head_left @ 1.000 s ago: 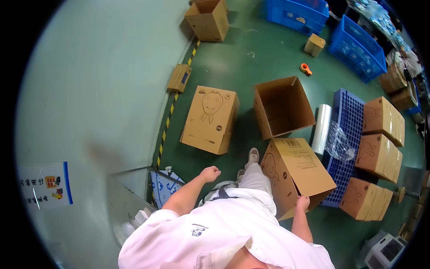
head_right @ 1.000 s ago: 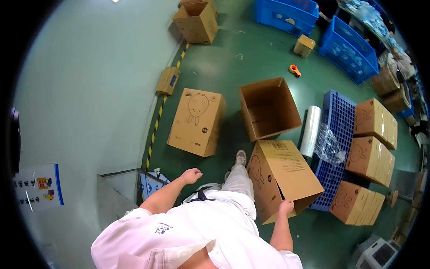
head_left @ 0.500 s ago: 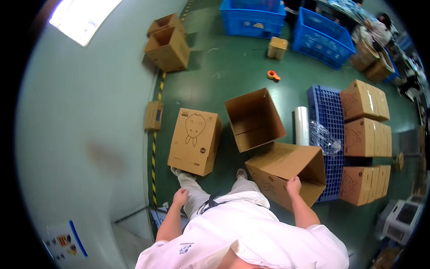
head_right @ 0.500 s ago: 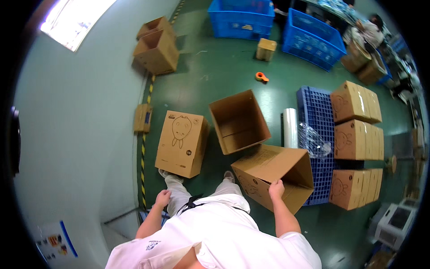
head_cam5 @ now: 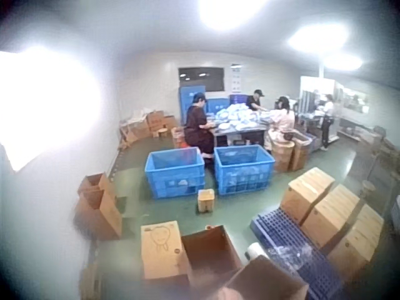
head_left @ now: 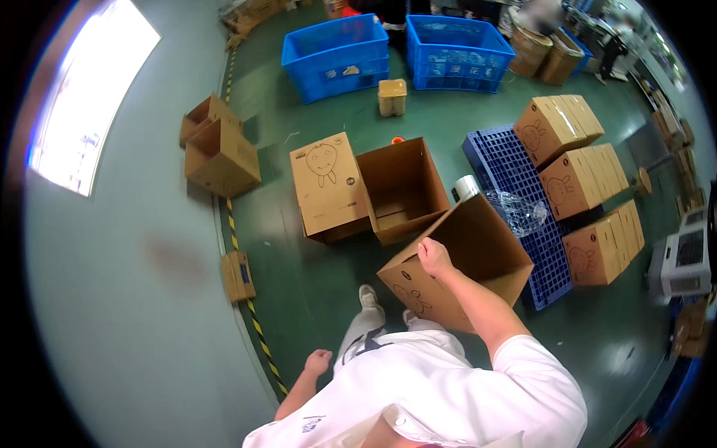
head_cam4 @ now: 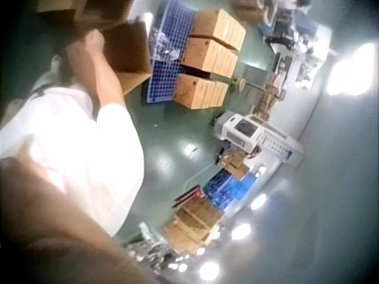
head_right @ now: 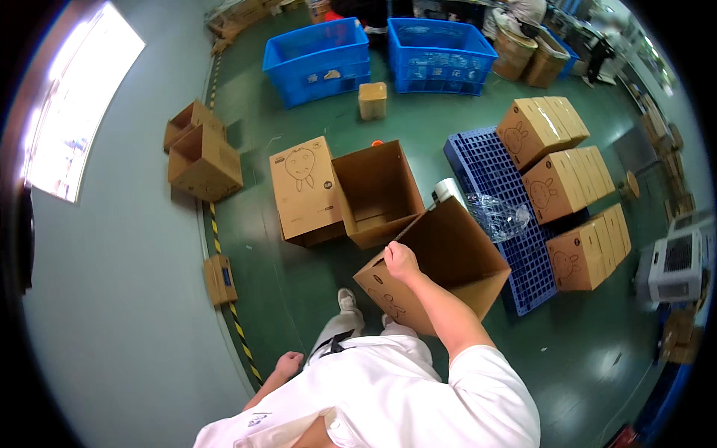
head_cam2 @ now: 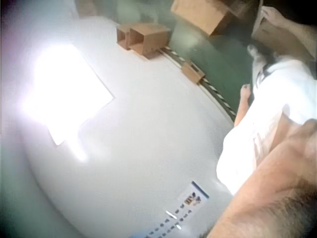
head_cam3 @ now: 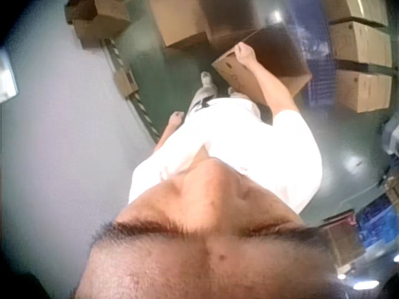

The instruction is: The person organizes cardboard boxes on a pallet, then sits and places several gray packages from a blue crate into an open cardboard box, arranging them into rows by hand.

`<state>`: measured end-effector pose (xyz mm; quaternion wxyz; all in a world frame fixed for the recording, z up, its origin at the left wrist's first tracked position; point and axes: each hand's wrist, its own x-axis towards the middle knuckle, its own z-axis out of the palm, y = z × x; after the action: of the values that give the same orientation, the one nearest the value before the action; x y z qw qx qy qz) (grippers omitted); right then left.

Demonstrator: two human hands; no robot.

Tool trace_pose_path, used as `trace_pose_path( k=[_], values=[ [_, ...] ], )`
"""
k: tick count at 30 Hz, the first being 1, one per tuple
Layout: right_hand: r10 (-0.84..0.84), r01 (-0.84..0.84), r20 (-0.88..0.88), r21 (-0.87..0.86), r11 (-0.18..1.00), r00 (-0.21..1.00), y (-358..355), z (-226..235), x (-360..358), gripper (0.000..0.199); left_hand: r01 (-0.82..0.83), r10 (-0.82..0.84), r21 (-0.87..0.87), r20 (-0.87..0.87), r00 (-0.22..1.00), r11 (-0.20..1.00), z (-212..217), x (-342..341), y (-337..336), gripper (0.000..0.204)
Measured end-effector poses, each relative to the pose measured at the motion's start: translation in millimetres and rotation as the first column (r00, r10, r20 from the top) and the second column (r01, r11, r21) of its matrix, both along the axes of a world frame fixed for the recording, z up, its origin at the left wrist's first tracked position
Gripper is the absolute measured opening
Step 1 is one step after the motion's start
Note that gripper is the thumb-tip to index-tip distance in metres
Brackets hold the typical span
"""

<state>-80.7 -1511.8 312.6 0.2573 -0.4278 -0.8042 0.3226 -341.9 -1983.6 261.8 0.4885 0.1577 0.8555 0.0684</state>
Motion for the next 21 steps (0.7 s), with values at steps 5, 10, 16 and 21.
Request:
trace_pose_path(
  k=[5,10,16,21],
  values=[
    [-0.395,0.407,0.126,-0.089,0.909,0.910,9.6,19.8,-28.5,0.024,-0.088,0.083,0.244,0.033,0.996,0.966,-18.0,-97.1,76.6,0.035],
    [-0.673,0.672,0.159,0.068,0.738,0.723,27.1,97.6,52.4,0.023,-0.146,0.129,0.189,0.096,0.987,0.971,-15.1,-172.4,128.9,0.031],
    [-0.747,0.763,-0.163,0.191,0.617,0.645,28.1,253.6,78.5,0.025,0.120,-0.122,0.182,-0.002,0.993,0.976,-42.1,-239.9,212.6,0.033],
    [-0.818,0.816,-0.278,0.465,0.344,0.503,70.5,311.5,73.3,0.029,0.211,-0.229,0.323,0.018,0.973,0.923,-31.7,-213.3,347.6,0.036]
  ],
)
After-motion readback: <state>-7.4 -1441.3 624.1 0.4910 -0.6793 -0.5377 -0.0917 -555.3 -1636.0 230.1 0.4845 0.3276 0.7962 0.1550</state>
